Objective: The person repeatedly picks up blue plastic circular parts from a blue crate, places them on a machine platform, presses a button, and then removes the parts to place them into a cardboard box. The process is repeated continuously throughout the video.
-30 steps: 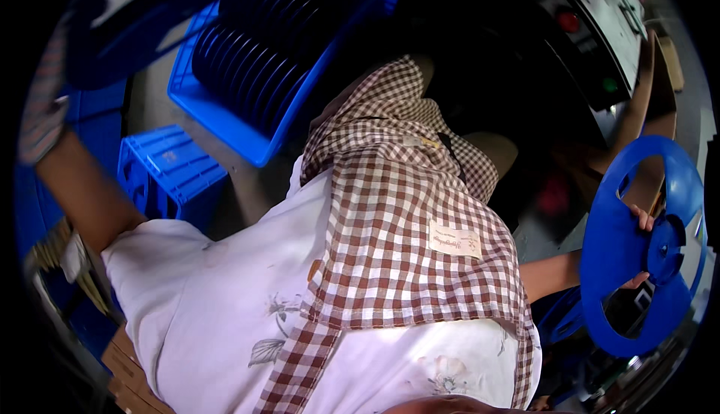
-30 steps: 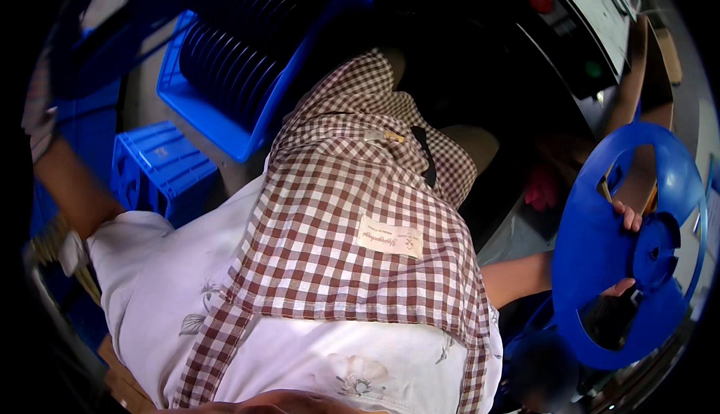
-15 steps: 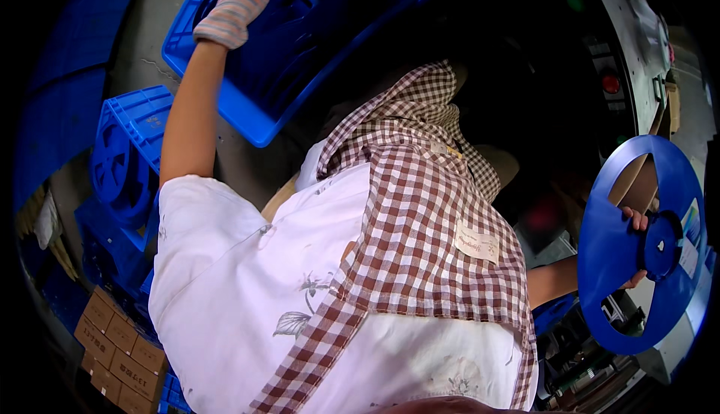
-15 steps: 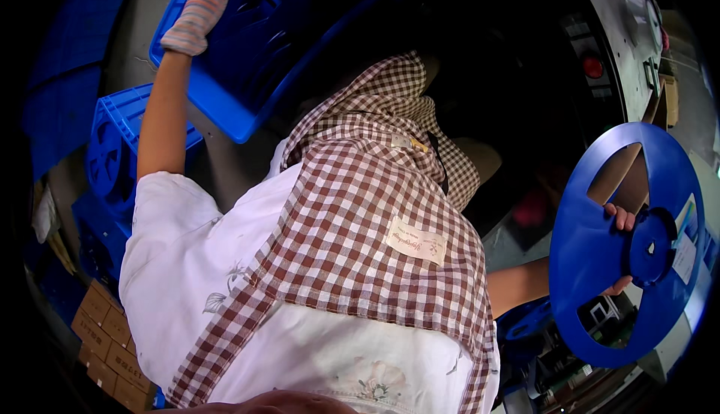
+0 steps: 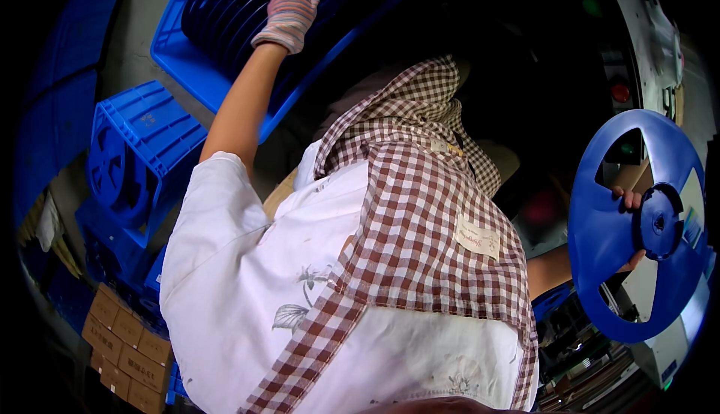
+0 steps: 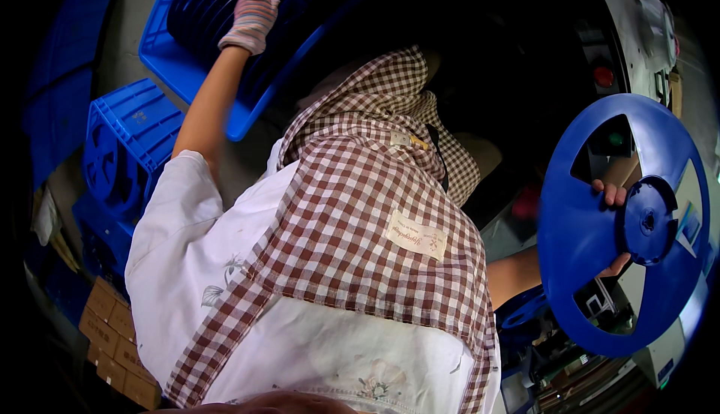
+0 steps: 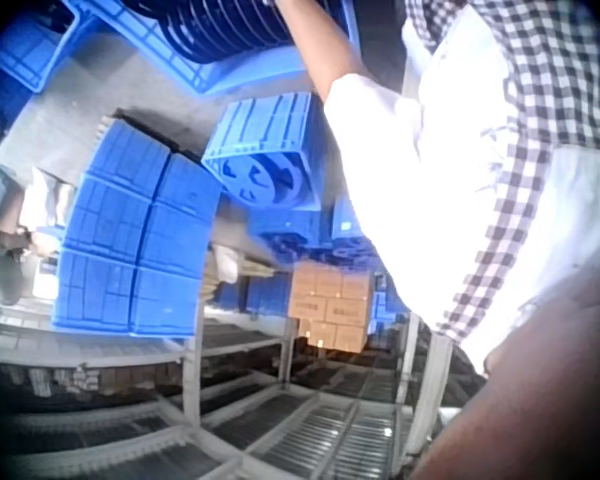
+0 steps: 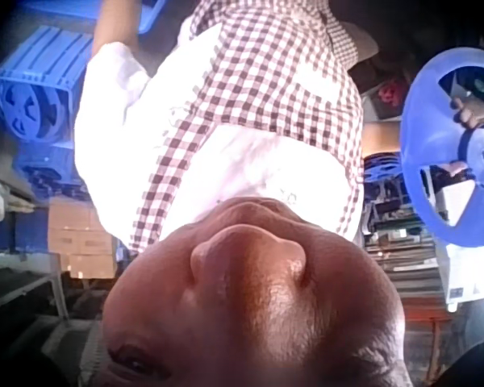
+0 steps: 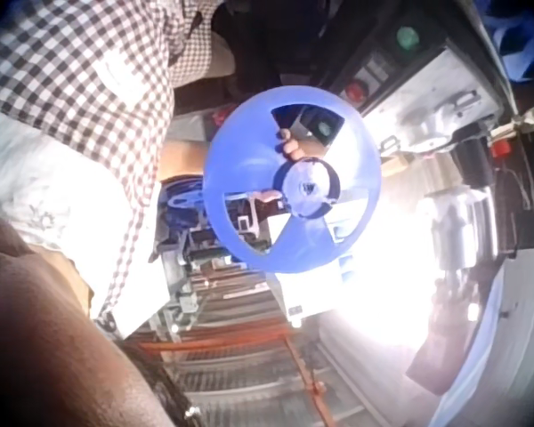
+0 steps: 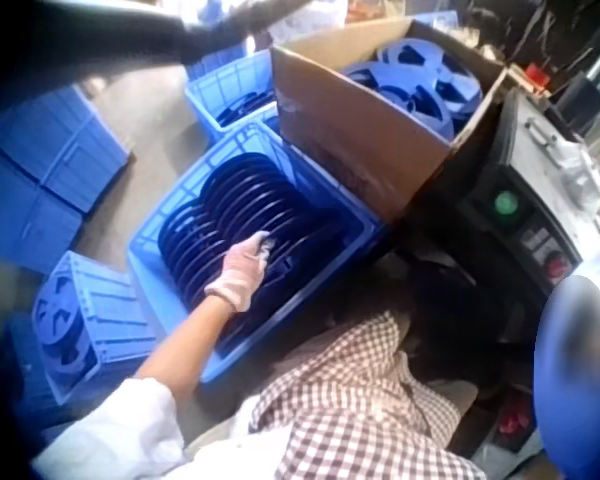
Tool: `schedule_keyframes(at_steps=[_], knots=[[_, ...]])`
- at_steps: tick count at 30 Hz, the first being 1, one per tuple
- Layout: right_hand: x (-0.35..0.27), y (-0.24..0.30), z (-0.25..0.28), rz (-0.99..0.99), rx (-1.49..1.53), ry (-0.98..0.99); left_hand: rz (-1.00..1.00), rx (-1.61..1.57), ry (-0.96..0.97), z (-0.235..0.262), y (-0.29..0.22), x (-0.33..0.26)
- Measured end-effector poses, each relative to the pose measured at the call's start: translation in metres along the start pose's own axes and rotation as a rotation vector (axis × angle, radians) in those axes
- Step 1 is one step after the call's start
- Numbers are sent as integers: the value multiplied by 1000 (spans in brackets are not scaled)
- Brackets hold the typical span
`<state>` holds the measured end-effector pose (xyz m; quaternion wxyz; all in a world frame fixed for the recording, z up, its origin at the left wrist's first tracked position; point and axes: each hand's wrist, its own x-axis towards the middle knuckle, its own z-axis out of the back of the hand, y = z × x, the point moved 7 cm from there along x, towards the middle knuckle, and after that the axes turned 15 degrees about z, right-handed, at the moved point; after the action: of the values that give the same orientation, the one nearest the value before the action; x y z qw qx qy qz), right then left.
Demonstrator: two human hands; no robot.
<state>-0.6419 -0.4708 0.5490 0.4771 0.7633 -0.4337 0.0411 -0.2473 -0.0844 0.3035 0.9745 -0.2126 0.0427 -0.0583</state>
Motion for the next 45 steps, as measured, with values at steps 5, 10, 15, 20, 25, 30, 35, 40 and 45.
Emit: schedule_keyframes(at_steps=[5, 10, 15, 20, 25, 30, 35, 40, 45], knots=[[-7, -7, -8, -41, 8, -3, 246, -190, 379, -23, 7, 1], [-9, -7, -7, -74, 14, -12, 33, -629, 70, 74, -13, 38], [-12, 4, -11, 2, -3, -54, -309, -852, -17, 186, -92, 61], [-2, 26, -16, 146, -55, -103, -733, -487, -366, 255, -244, 49], [-8, 60, -41, 296, -166, -211, -372, 355, -1, 197, -339, 126], [-19, 81, -39, 325, -291, -318, -202, 747, 129, 149, -341, 167], [-33, 95, -37, 329, -298, -380, -226, 780, 202, 128, -327, 210], [-25, 91, -29, 309, -175, -418, -286, 666, -316, 204, -376, 165], [-8, 76, -35, 283, -31, -328, -638, -336, -375, 287, -326, 184]])
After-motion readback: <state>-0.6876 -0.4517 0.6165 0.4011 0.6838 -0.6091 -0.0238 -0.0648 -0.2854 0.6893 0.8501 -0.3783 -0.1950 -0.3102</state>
